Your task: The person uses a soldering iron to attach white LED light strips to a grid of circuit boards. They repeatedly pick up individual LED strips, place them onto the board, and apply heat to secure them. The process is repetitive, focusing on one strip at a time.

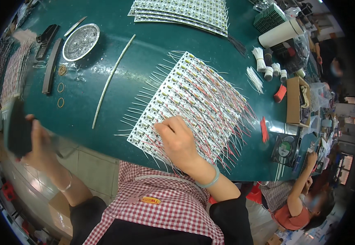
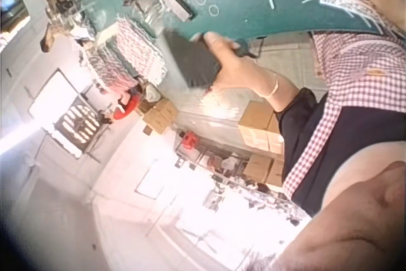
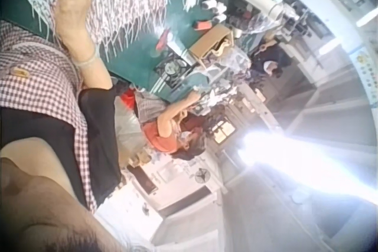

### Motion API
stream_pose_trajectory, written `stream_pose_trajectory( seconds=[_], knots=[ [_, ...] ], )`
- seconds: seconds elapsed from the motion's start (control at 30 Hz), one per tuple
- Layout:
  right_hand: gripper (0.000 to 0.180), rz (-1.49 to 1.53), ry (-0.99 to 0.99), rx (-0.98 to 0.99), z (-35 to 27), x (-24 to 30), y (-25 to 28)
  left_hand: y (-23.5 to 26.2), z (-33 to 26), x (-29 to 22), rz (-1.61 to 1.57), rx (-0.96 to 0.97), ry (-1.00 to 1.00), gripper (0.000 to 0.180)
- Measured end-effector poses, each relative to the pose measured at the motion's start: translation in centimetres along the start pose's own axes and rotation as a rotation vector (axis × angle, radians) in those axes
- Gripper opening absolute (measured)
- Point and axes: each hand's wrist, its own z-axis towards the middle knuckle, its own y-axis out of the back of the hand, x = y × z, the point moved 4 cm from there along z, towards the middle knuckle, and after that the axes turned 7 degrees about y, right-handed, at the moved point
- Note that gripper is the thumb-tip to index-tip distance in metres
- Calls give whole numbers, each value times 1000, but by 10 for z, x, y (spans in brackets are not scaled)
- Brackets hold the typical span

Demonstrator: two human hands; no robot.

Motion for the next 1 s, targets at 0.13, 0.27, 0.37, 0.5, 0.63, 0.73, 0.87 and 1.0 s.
stream_pose_trajectory(
  seconds=[0.13, 0.27, 0.37, 0.5, 0.63, 0.73, 0.87, 1.0],
  knots=[
    [20, 16, -68, -12, 0, -4, 0, -8, -65, -2, -92, 358, 413, 50],
    [20, 24, -56, -5, 2, -6, -3, -1, -99, -4, 221, 669, 239, 36],
    [21, 19, -51, -6, 3, -5, -6, -9, -113, -3, 203, 654, 394, 28],
    [21, 11, -53, -11, 1, -7, -4, -16, -124, 0, 220, 742, 379, 24],
    [22, 26, -55, 0, 3, -6, -4, -18, -129, 1, 275, 767, 361, 20],
    [22, 23, -57, 5, 2, -7, -4, -20, -131, 4, 257, 764, 349, 19],
    [22, 33, -54, 1, 2, -6, -4, -21, -132, 3, 296, 770, 331, 18],
    [21, 28, -55, -4, 2, -7, -4, -24, -132, 5, 307, 769, 308, 17]
  ],
)
